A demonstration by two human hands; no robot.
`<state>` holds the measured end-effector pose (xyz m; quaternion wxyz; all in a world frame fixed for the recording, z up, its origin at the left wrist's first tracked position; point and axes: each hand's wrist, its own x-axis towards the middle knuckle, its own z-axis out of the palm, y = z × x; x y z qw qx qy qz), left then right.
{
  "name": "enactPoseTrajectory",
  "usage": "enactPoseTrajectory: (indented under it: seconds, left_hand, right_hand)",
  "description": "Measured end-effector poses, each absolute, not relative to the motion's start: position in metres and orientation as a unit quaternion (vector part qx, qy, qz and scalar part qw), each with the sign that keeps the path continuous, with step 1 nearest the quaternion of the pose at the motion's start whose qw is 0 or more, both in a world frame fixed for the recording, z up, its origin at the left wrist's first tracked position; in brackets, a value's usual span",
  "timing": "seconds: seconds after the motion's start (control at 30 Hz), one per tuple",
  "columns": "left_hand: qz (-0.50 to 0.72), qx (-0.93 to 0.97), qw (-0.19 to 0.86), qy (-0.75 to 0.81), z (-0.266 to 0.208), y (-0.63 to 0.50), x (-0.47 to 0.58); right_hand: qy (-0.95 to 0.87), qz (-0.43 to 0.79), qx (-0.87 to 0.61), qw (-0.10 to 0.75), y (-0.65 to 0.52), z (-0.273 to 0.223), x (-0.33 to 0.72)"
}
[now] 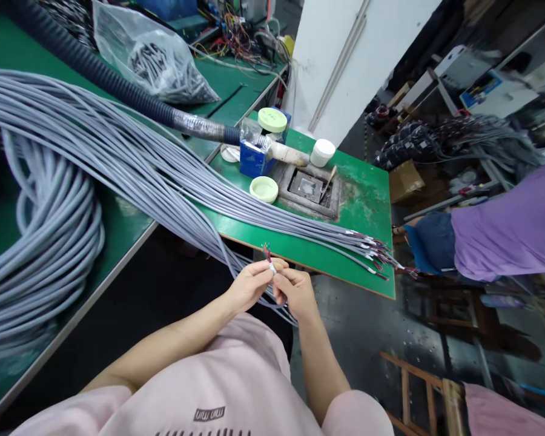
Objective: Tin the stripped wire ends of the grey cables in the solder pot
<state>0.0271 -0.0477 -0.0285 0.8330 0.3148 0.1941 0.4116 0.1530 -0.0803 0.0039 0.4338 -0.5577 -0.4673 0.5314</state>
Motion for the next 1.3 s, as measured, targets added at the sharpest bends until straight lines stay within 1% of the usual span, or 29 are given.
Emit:
enactPoseTrajectory:
  seconds: [0.03,0.1,0.2,0.27,0.33,0.4,0.5,0.6,0.7,0.73,0.77,0.8,0.9,0.93,1.0,1.13,1.3]
  left_hand:
    - [0.431,0.333,0.81,0.218,-0.029,-0.048,0.025]
    - [0.456,0.361,0.766,0.274,-0.028,-0.048,0.022]
    - [0.444,0.408,0.731,0.321,-0.029,-0.048,0.018]
    - [0.438,0.45,0.705,0.329,-0.03,-0.049,0.019]
    - [0.446,0.481,0.68,0.328,-0.032,-0.051,0.019]
    - [0.454,0.493,0.67,0.321,-0.032,-0.053,0.019]
    - [0.454,0.499,0.669,0.312,-0.028,-0.051,0.017]
    - [0.439,0.498,0.68,0.312,-0.022,-0.047,0.012]
    - [0.409,0.47,0.717,0.311,-0.02,-0.045,0.009]
    - [0.398,0.453,0.733,0.315,-0.021,-0.044,0.008]
    - [0.388,0.435,0.747,0.32,-0.021,-0.044,0.008]
    - [0.379,0.417,0.759,0.327,-0.021,-0.045,0.008]
    - [0.372,0.388,0.779,0.323,-0.021,-0.045,0.008]
    - [0.373,0.386,0.783,0.314,-0.021,-0.044,0.008]
    - [0.379,0.381,0.786,0.305,-0.022,-0.044,0.008]
    - [0.392,0.347,0.788,0.322,-0.024,-0.043,0.007]
    - [0.399,0.263,0.822,0.309,-0.025,-0.042,0.004]
  right_hand:
    - [-0.499,0.502,-0.572,0.414,-0.079,0.009,0.156]
    - [-0.559,0.405,-0.607,0.395,-0.077,0.02,0.164]
    - [-0.601,0.268,-0.629,0.414,-0.073,0.036,0.171]
    - [-0.63,0.243,-0.616,0.405,-0.07,0.045,0.169]
    - [-0.653,0.241,-0.602,0.392,-0.066,0.049,0.163]
    - [-0.649,0.248,-0.6,0.397,-0.062,0.049,0.155]
    - [-0.605,0.278,-0.601,0.443,-0.054,0.045,0.151]
    - [-0.547,0.299,-0.586,0.518,-0.046,0.041,0.159]
    - [-0.479,0.257,-0.572,0.615,-0.04,0.045,0.174]
    - [-0.472,0.243,-0.57,0.627,-0.04,0.047,0.178]
    - [-0.482,0.24,-0.574,0.617,-0.041,0.049,0.18]
    - [-0.51,0.25,-0.582,0.583,-0.042,0.051,0.18]
    - [-0.604,0.306,-0.599,0.428,-0.047,0.053,0.17]
    - [-0.619,0.31,-0.6,0.401,-0.048,0.052,0.165]
    - [-0.627,0.291,-0.602,0.401,-0.049,0.048,0.154]
    - [-0.628,0.221,-0.589,0.457,-0.05,0.04,0.142]
    - [-0.628,0.208,-0.585,0.47,-0.054,0.035,0.143]
